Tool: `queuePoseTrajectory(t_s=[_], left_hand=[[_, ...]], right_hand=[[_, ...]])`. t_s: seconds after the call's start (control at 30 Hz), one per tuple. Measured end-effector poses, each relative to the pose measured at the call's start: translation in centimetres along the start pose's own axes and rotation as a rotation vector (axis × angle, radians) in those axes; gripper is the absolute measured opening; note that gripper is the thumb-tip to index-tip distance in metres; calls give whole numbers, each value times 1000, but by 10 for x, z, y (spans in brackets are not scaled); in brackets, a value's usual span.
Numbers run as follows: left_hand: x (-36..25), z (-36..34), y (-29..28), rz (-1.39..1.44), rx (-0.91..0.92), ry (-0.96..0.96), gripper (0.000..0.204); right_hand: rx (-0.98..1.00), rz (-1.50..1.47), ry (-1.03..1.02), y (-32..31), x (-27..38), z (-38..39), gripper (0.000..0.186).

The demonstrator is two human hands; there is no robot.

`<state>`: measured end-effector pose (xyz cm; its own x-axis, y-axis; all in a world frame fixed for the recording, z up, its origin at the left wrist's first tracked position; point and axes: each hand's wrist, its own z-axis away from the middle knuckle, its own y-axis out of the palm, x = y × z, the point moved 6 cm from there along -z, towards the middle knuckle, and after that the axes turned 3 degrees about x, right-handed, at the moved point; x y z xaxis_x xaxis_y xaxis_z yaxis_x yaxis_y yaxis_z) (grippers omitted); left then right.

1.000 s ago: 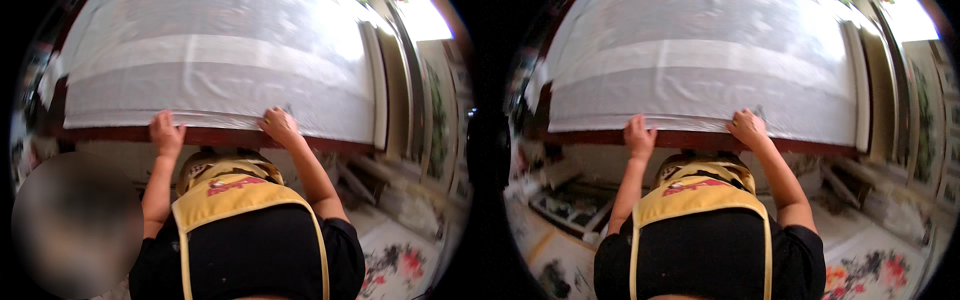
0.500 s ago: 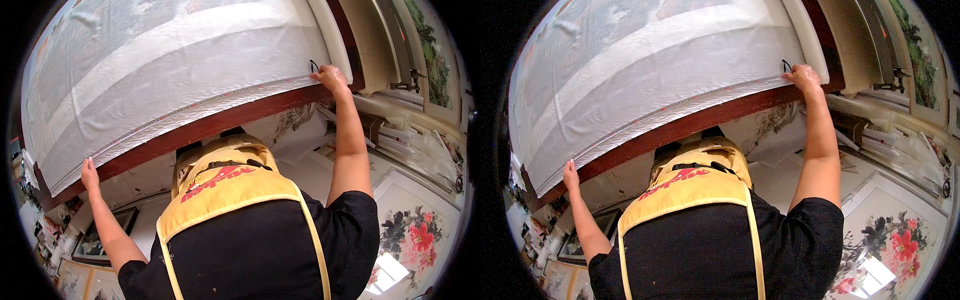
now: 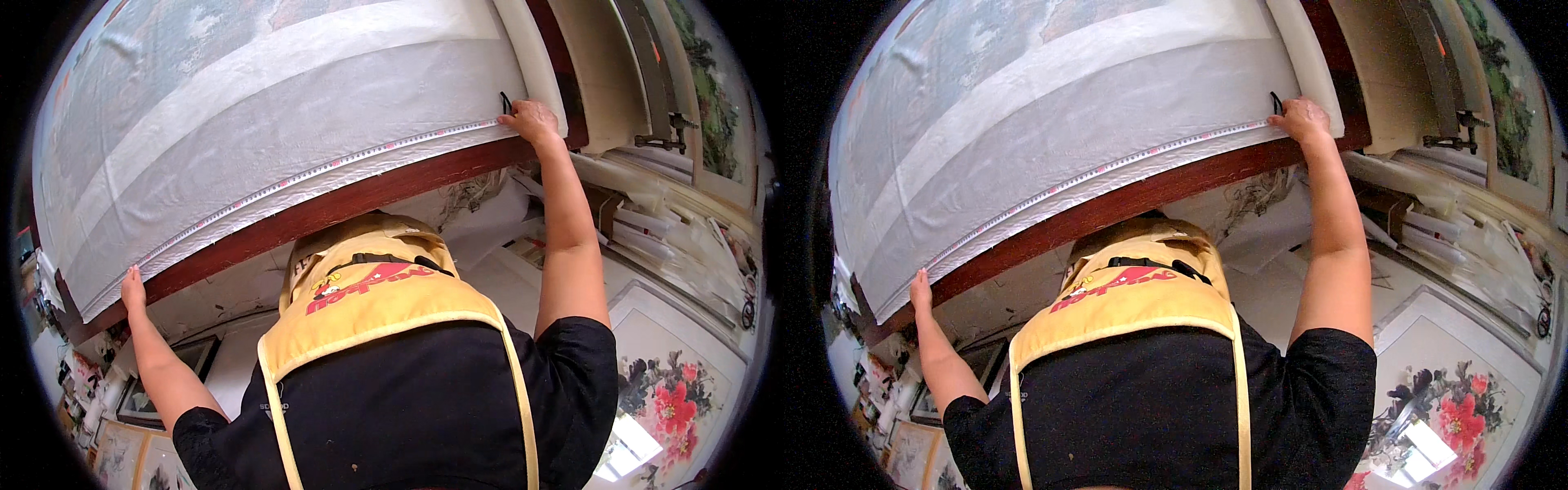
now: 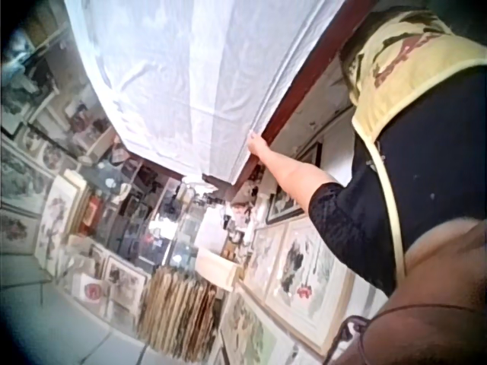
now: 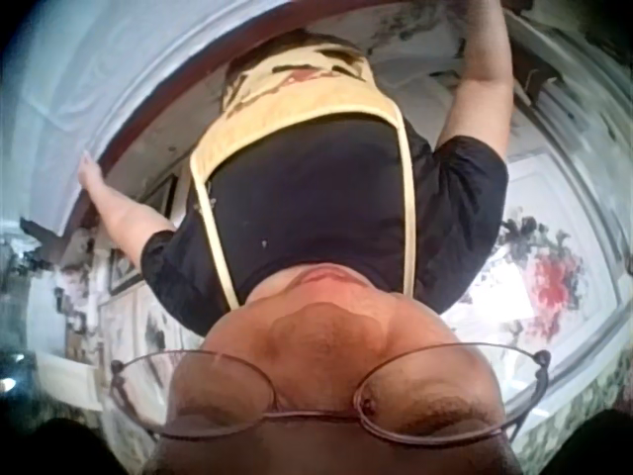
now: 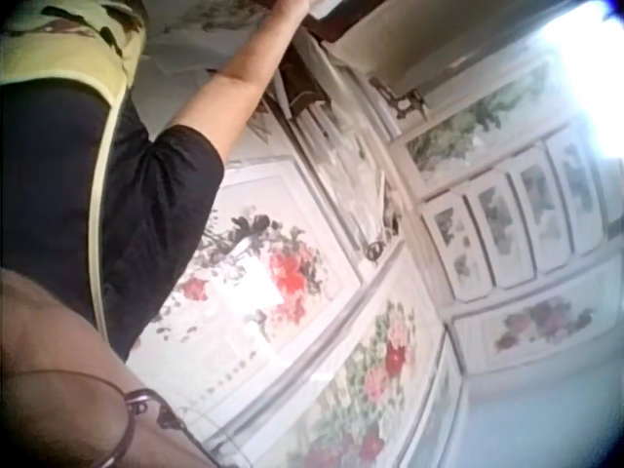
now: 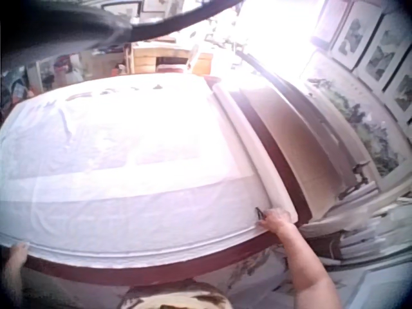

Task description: The person unrolls a large sheet of translucent paper over a landscape painting laid on a wooden table. They measure the paper with a tape measure, cut it to size using scissors, and then trim the edges with a utility knife. The person also handles a roll of white paper and a strip of beige paper during the process.

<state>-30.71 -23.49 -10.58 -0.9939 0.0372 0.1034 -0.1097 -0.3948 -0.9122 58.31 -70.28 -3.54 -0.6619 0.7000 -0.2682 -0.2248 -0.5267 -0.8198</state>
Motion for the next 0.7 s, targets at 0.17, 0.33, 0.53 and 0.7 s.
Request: queuePoseTrajectory(t_s=[0.17,0.33,0.53,0.7], left_hand=[[11,-2,6,4,-4,13,53],[13,-5,8,1,-16,6,53],[11,-3,6,23,-8,-11,53],[20,-4,6,54,12,10,53]], right_hand=[[26,13,-23,0,3,-7,47],[-6,-21,-28,5,-1,-9,48],[34,-23,19,1,1,-4,50],[48,-29,24,5,2,-9,53]])
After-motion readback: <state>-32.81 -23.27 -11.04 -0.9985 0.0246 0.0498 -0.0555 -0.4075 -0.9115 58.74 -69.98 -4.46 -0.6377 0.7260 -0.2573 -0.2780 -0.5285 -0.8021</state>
